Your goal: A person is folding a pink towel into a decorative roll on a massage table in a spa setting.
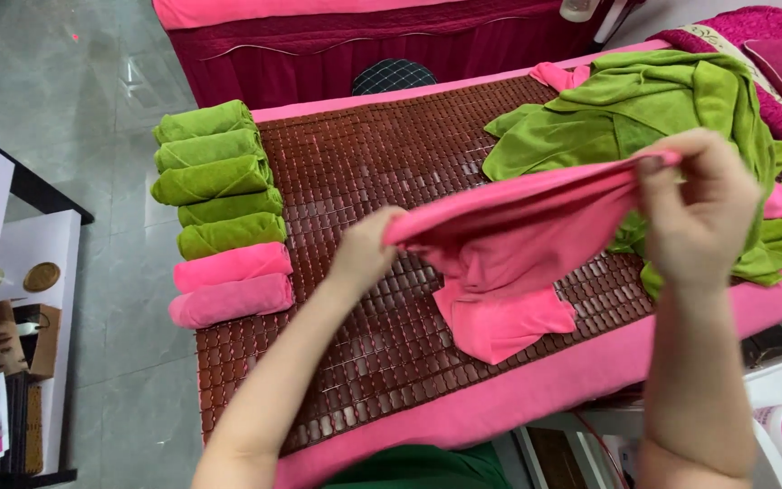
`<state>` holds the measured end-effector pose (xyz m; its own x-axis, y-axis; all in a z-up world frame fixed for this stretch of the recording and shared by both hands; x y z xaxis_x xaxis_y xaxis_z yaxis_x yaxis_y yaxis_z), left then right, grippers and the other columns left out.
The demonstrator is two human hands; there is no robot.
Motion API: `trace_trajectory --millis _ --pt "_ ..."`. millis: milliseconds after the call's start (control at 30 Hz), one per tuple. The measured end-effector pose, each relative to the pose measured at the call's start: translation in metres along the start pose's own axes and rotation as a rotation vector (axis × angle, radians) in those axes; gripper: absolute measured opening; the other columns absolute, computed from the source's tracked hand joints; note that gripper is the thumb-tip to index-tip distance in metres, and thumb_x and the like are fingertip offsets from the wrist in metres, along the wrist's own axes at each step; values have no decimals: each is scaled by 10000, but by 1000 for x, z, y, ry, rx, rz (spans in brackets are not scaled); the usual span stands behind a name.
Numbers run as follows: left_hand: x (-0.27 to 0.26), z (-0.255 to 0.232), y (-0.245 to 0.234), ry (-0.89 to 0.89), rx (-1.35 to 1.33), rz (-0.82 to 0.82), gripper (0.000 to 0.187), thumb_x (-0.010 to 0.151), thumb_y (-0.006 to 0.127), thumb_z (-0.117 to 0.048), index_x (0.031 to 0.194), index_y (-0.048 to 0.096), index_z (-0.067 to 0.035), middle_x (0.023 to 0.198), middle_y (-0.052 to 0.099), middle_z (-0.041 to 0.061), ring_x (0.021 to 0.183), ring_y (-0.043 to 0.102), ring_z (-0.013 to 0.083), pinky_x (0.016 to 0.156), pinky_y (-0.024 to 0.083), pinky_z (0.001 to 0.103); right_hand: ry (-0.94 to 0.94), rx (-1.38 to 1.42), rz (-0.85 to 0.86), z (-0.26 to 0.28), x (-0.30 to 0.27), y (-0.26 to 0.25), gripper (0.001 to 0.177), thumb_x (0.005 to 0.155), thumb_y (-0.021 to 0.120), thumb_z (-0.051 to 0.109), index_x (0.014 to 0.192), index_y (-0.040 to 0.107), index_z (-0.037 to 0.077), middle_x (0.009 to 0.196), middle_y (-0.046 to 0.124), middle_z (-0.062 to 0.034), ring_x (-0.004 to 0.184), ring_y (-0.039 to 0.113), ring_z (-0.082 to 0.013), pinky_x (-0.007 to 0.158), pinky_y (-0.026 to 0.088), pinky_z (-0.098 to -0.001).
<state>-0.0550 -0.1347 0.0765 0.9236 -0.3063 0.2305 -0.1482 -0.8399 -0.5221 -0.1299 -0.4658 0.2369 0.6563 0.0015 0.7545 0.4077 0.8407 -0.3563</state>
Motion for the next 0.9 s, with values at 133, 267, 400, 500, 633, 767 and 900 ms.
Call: trace_trajectory --millis 133,267,400,500,633,767,900 --pt "6 -9 -61 354 139 -251 250 909 574 90 1114 691 7 1022 726 136 931 714 234 853 647 313 127 27 88 -12 2 -26 160 1317 599 44 1228 609 -90 938 606 -148 666 590 -155 526 477 -215" --pt "5 -52 -110 329 -20 -263 207 896 424 -43 1045 564 -76 940 633 79 851 594 222 783 470 366 377 20 152 -21 -7 -34 89 1262 563 16 1290 636 -27 1017 634 -106 807 628 -144 688 511 -199" --pt "-1 -89 -135 339 7 -123 254 837 501 -166 1085 526 -119 978 614 10 847 567 173 806 457 347 473 -23 176 -14 -12 -49 121 1227 562 30 1281 669 8 1083 658 -55 889 581 -75 762 487 -169" --pt "-11 -94 -142 453 418 -110 270 826 699 -180 1052 551 -160 849 705 6 712 693 289 623 473 420 430 2 224 -25 -21 -70 77 1192 611 15 1242 669 28 1042 677 -69 836 615 -79 728 504 -159" --pt "-29 -96 -138 472 499 -26 355 776 705 -125 1088 540 -166 825 677 22 702 720 289 575 520 456 560 -150 514 2 -23 -71 331 791 786 -110 1104 787 -2 904 804 -141 750 710 -208 671 643 -329" --pt "-60 -90 -130 381 334 389 471 706 571 17 1155 582 -123 1112 691 68 958 711 278 790 577 452 657 -201 977 -22 -73 -56 255 716 832 -21 885 920 149 774 930 2 681 893 -119 702 692 -257" --pt "-96 -116 -137 357 -138 936 369 636 575 -81 979 709 -93 727 725 13 666 737 162 639 597 326 679 501 1506 25 -100 -34 590 960 745 579 785 748 16 751 671 -75 616 730 -200 454 666 -340"
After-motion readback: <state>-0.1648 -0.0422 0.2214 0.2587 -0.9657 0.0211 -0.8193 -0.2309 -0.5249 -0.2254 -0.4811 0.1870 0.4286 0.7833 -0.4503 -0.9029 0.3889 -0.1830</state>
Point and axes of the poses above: each hand's wrist, its own x-axis towards the middle knuckle, its own y-axis out of the palm, z = x × y, the point moved 3 cm from there along x, towards the middle knuckle
